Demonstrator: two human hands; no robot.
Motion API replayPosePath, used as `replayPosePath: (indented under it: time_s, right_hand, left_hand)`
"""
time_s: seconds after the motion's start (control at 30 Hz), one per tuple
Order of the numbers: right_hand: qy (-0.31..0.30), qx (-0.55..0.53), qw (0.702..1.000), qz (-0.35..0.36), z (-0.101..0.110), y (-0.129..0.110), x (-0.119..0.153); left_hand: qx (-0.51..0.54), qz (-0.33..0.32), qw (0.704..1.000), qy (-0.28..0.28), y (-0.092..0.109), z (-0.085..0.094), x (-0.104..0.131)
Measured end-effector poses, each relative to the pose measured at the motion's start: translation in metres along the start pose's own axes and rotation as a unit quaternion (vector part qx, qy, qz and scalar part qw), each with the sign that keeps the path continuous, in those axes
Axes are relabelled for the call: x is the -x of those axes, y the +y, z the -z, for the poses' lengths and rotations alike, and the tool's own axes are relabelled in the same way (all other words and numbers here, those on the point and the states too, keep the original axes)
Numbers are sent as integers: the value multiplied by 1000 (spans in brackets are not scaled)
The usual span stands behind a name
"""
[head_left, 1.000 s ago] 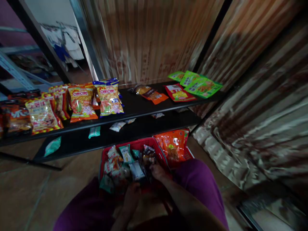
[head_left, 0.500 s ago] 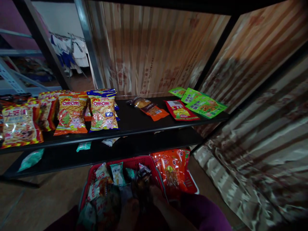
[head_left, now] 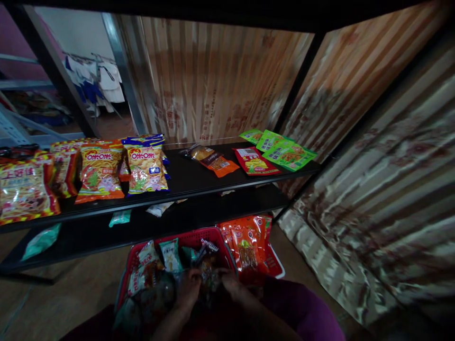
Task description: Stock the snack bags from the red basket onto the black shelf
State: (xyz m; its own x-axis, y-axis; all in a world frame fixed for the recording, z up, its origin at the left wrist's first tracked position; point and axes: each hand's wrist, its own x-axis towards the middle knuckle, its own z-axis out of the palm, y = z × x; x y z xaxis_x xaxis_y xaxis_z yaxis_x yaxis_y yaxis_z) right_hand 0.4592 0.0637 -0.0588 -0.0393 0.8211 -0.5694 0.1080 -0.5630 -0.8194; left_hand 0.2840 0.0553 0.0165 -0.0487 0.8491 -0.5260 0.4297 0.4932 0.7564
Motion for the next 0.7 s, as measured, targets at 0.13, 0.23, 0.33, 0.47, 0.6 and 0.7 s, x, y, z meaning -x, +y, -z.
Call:
replayPosePath:
  time_s: [0.13,0.23,0.33,0.47,0.6,0.7]
  right_hand:
    - [13,-84,995,-61,-2,-21,14]
    - [-19,-156,986,-58,2,-40,27]
    - [-42,-194,979,-39,4,-54,38]
    - [-81,-205,975,-19,9,-69,49]
    - [-137,-141,980,-14,13,-83,55]
    - [-149,-82,985,-15,13,-92,56]
  left_hand:
    - [33,66,997,27,0,25,9]
    - [89,94,992,3,0,32,15]
    - [201,78,976,-36,2,30,18]
    - [331,60,941,20,8,24,17]
    - [357,34,932,42,12,26,16]
    - [375,2,926,40,17,32,16]
